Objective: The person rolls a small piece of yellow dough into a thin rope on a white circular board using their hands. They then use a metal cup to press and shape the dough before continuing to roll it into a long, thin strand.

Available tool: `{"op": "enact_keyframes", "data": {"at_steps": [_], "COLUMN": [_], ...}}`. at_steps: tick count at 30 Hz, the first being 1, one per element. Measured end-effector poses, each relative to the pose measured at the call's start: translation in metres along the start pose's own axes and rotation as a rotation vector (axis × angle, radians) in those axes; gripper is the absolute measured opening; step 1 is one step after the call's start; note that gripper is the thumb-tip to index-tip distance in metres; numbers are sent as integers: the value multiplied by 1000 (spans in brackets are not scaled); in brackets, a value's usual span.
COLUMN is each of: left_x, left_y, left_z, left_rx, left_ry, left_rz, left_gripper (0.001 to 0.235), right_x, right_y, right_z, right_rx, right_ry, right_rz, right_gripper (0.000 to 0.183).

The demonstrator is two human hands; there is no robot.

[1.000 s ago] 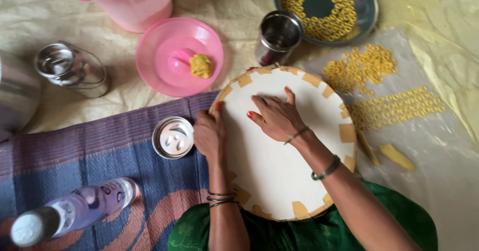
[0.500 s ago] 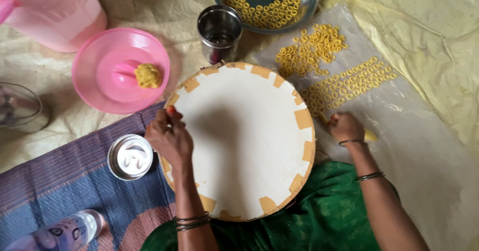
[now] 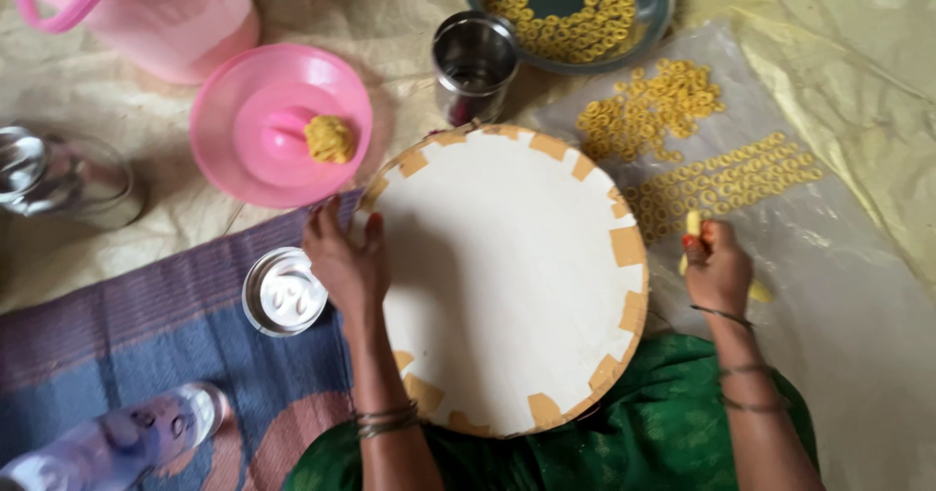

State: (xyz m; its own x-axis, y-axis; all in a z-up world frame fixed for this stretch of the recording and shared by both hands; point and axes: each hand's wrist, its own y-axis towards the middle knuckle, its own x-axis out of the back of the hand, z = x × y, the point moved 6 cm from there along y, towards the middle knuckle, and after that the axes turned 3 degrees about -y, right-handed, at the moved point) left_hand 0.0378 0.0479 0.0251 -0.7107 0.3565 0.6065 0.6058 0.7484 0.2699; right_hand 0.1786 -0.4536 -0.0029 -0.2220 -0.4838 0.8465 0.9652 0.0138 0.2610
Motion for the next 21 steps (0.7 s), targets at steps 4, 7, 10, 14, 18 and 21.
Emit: {"op": "enact_keyframes", "data": {"at_steps": [4,7,10,14,18,21], "left_x": [-13,-16,-17,-20,-19,-18], "left_y": [-2,-5,-9,-13,-14,-11], "left_z": [10,17,23,25,18,16], "left_rx": [78,139,172,236,248,260], "left_ry": [108,117,85,86,110,127], "left_rz": [83,119,147,186,169,180], "left_gripper": [62,64,66,60,60,60], "right_x": [16,2,-34,-68,-119,-143], "right_y": [-28,-70,-111,-130,-65,-9], "right_z": [115,202,242,264,274,292], "right_rx": [196,575,596,716,614,571], "right_ry": [226,180,15,-169,-315,-252], "right_rz": [141,196,350,326,329,330], "right_gripper": [19,23,40,71,72,71]}}
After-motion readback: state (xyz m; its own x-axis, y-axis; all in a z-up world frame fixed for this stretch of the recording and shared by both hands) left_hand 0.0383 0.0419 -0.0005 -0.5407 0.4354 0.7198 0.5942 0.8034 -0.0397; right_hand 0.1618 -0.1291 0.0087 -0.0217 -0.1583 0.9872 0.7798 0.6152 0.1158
